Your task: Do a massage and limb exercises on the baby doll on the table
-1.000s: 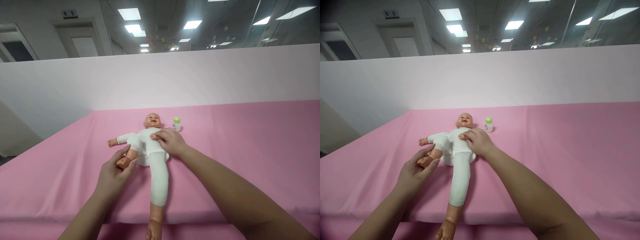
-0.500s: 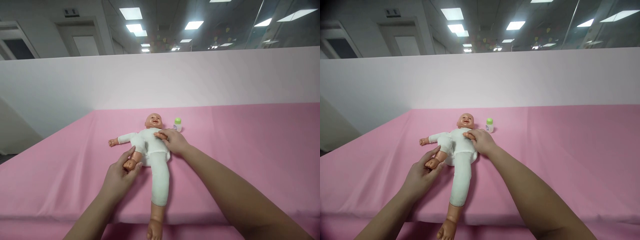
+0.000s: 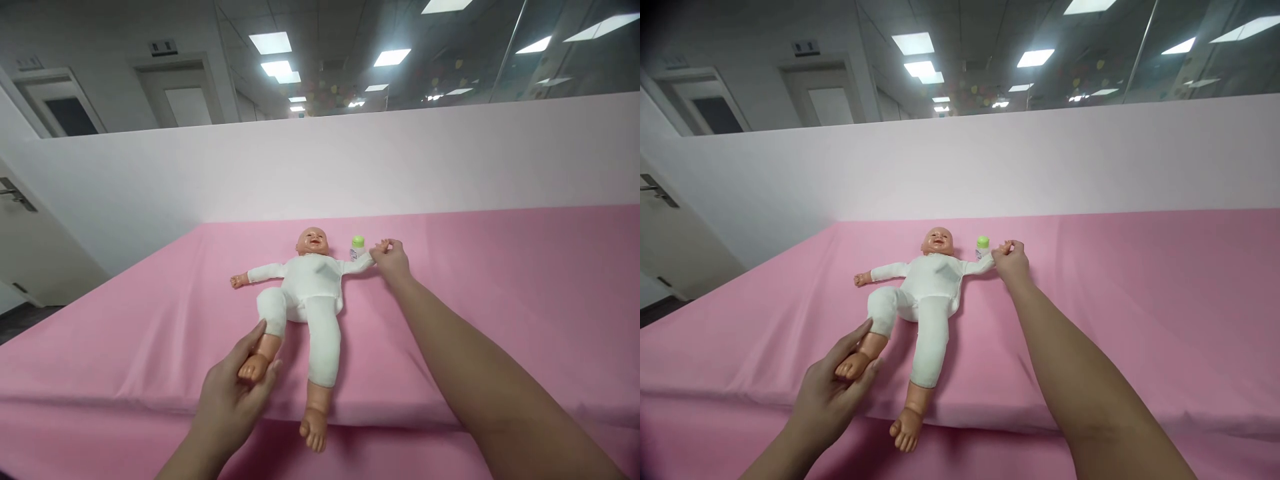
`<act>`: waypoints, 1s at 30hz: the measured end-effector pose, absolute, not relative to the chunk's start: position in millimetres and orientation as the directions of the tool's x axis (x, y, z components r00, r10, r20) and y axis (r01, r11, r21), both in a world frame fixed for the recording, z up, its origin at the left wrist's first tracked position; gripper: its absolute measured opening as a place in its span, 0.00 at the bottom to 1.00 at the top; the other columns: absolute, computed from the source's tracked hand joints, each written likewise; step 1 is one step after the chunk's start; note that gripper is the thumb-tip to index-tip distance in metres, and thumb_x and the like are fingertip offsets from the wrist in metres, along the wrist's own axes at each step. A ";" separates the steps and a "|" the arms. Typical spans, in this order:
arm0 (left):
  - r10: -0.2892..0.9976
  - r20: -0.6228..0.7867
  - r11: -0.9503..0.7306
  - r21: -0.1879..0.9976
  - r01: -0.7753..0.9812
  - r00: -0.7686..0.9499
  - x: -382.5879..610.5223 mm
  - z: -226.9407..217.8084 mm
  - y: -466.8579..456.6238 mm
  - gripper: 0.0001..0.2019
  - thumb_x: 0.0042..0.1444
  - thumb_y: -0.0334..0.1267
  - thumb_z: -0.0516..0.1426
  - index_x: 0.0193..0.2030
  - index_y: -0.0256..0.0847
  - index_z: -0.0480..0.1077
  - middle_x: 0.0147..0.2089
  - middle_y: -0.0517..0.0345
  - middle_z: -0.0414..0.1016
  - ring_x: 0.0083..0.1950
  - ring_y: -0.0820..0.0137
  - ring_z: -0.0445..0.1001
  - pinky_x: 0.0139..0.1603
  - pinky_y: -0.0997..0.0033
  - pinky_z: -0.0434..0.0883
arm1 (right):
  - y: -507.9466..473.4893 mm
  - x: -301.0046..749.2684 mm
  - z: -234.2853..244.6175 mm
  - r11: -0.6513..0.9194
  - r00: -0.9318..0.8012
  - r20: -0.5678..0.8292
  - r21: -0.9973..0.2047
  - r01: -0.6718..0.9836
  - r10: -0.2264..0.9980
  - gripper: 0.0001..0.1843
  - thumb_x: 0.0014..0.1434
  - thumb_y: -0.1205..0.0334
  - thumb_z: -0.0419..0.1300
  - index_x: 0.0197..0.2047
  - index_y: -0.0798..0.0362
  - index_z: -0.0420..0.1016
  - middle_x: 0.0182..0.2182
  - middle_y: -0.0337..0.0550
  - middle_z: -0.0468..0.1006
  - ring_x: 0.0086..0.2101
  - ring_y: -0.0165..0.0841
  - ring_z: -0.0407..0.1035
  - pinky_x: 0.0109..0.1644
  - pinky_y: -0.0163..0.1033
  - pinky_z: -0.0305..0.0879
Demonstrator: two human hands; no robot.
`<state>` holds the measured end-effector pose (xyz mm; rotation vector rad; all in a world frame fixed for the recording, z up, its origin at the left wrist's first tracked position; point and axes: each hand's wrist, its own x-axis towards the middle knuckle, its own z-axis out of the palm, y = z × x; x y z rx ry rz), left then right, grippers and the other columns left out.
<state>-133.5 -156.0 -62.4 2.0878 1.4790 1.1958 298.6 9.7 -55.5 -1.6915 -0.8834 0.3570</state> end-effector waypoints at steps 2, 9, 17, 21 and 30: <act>0.897 0.423 -0.406 0.673 0.618 0.129 -147.0 -69.9 -167.3 0.30 0.67 0.54 0.64 0.72 0.46 0.74 0.56 0.53 0.88 0.52 0.57 0.88 0.46 0.69 0.84 | 10.8 309.0 -61.1 -0.195 0.688 0.121 -0.911 0.363 0.715 0.34 0.56 0.51 0.72 0.64 0.46 0.70 0.50 0.50 0.84 0.45 0.43 0.80 0.49 0.45 0.77; 0.919 0.384 -0.350 0.680 0.644 0.093 -172.5 -82.3 -183.3 0.30 0.65 0.55 0.66 0.72 0.50 0.75 0.60 0.55 0.87 0.56 0.56 0.88 0.46 0.71 0.84 | 12.8 323.5 -64.8 -0.391 0.619 0.013 -0.765 0.511 0.785 0.38 0.48 0.50 0.74 0.61 0.49 0.72 0.44 0.54 0.82 0.38 0.49 0.78 0.42 0.51 0.75; 0.935 0.352 -0.304 0.749 0.589 0.034 -164.8 -72.7 -173.2 0.32 0.63 0.57 0.66 0.70 0.48 0.76 0.58 0.54 0.87 0.53 0.56 0.88 0.45 0.70 0.84 | 12.6 315.4 -57.1 -0.446 0.613 -0.029 -0.713 0.541 0.790 0.40 0.50 0.51 0.75 0.64 0.50 0.70 0.48 0.58 0.83 0.43 0.50 0.80 0.45 0.51 0.76; 0.935 0.354 -0.291 0.781 0.553 -0.009 -153.8 -58.0 -166.0 0.33 0.63 0.59 0.65 0.71 0.45 0.76 0.56 0.52 0.88 0.55 0.55 0.87 0.49 0.67 0.83 | 6.5 307.0 -53.4 -0.311 0.620 0.159 -0.754 0.579 0.768 0.35 0.57 0.53 0.70 0.66 0.50 0.70 0.52 0.57 0.84 0.48 0.50 0.80 0.52 0.51 0.76; 0.944 0.328 -0.291 0.791 0.538 0.028 -128.0 -13.6 -121.9 0.41 0.59 0.64 0.68 0.73 0.42 0.75 0.45 0.52 0.86 0.50 0.54 0.85 0.52 0.59 0.83 | -6.6 240.6 -36.8 0.309 0.303 0.670 -0.633 0.709 0.678 0.32 0.64 0.53 0.66 0.70 0.46 0.68 0.58 0.48 0.85 0.47 0.43 0.81 0.52 0.49 0.79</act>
